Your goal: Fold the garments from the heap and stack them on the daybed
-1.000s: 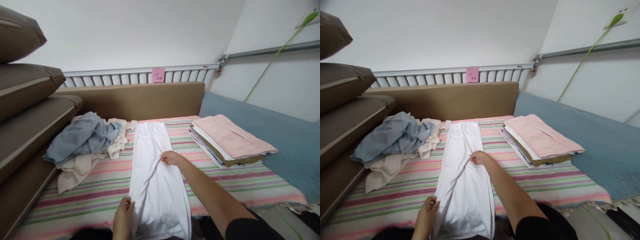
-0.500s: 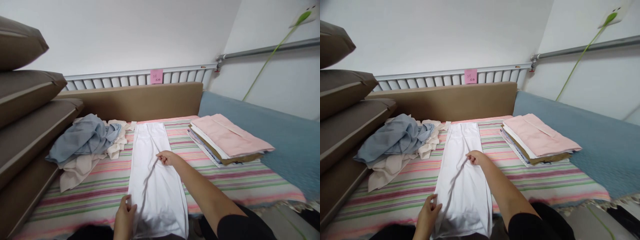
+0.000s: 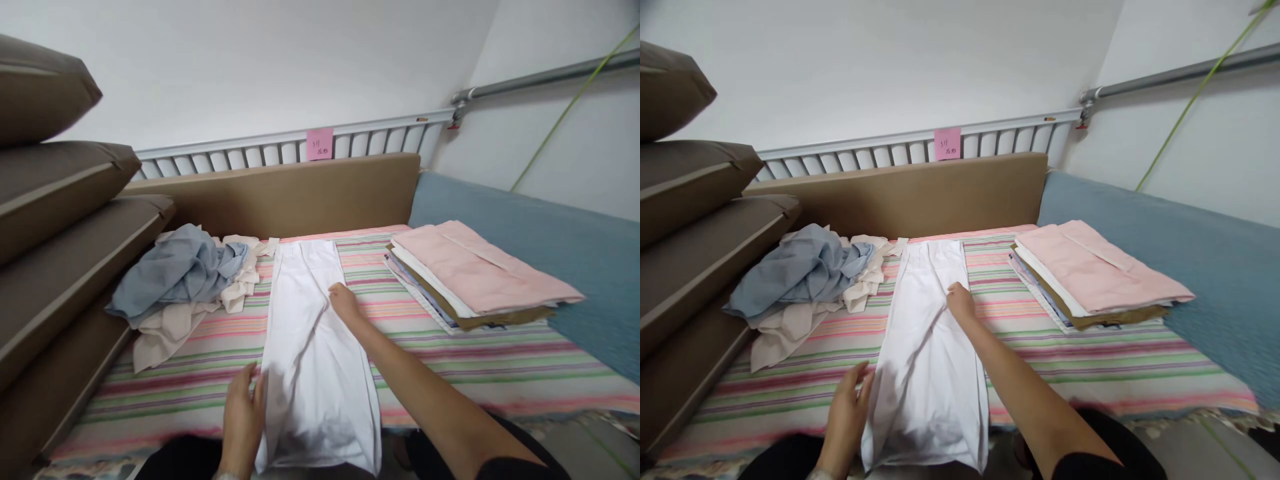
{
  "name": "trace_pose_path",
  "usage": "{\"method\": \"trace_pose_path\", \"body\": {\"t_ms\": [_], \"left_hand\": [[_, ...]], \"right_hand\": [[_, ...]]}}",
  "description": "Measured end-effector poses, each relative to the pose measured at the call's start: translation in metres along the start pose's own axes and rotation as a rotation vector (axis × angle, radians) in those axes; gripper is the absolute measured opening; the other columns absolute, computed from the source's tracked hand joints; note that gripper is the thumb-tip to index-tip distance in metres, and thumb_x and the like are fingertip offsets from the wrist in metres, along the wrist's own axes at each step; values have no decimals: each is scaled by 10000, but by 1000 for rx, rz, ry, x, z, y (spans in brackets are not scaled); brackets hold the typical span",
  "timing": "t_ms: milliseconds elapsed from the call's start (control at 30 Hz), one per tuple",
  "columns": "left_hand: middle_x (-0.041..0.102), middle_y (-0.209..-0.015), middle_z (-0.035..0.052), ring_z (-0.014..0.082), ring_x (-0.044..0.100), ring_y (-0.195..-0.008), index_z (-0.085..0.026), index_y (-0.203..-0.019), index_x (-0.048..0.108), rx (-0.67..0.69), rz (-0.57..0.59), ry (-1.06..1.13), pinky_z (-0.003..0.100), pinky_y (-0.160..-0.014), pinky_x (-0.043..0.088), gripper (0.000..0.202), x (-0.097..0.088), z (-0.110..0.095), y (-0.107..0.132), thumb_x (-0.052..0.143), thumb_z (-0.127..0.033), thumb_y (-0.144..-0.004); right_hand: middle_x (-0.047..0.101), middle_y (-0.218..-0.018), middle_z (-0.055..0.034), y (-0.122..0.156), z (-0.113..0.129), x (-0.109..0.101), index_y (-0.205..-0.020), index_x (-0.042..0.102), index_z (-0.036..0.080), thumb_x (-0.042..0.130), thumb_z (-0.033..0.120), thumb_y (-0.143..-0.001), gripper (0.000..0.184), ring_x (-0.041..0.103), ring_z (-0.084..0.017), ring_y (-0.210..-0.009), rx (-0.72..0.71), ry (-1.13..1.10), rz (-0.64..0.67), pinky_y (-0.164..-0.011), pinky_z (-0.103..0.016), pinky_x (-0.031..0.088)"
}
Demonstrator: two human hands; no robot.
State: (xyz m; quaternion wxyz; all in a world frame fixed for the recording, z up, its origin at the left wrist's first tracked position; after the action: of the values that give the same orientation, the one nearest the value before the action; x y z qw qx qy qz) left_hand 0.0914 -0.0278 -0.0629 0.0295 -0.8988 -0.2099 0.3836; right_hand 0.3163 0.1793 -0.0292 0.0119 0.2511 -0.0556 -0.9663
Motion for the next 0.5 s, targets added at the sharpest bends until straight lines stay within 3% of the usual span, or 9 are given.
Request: {"method": "trace_pose_path", "body": {"t_ms": [67, 133, 233, 367, 500], "left_hand": [[574, -1200, 137, 252, 505, -1140, -142, -1144, 547, 200, -20, -121, 418, -962, 396, 397, 8, -13, -10, 361, -366, -875], [478, -1337, 115, 269, 376, -1274, -176, -1235, 501, 344, 39, -265, 466, -1015, 343, 403, 26, -18, -14, 354, -317, -887], [337, -1444, 94, 297, 246, -1344, -241, -1343, 380, 417, 143, -426, 536, -1032, 291, 474, 53, -9, -10, 388, -355, -883], [264, -1473, 102, 298, 204, -1358, -255, -1375, 321, 396, 223, -429, 564, -1059, 216, 526, 63, 3, -8, 397, -403, -876], [379, -1420, 102, 263, 289, -1330, -227, -1308, 432, 281, 237, -108, 495, -1069, 256, 473, 38, 3, -4, 426, -381, -861]], "right_hand": [[563, -1227, -59, 16, 9, 16, -1128, 582, 210, 492, 199, -821, 321, 470, -194, -1174, -168, 63, 4, -1019, -333, 322], [432, -1381, -47, 33, 9, 37, -1234, 520, 224, 534, 253, -809, 427, 322, -195, -1302, -370, 177, 72, -1098, -344, 186], [256, -1478, -66, 50, -12, 63, -1352, 391, 218, 493, 398, -845, 548, 151, -222, -1373, -624, 501, 170, -1116, -428, 70], [228, -1484, -78, 50, -38, 75, -1382, 340, 229, 355, 481, -894, 550, 123, -227, -1379, -630, 722, 203, -1108, -462, 68], [306, -1451, -113, 55, -29, 59, -1329, 431, 187, 402, 432, -883, 510, 222, -238, -1353, -584, 595, 198, -1095, -443, 173]]}}
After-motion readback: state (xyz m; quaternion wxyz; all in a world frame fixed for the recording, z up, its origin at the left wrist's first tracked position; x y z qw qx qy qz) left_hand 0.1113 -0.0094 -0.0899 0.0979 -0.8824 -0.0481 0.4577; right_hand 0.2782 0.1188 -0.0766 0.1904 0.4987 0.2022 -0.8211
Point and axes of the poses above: each hand's wrist, its own y-axis away from the middle knuckle, its own x-axis out of the palm, z = x × y, the point moved 2 cm from there along -y, towards the middle knuckle
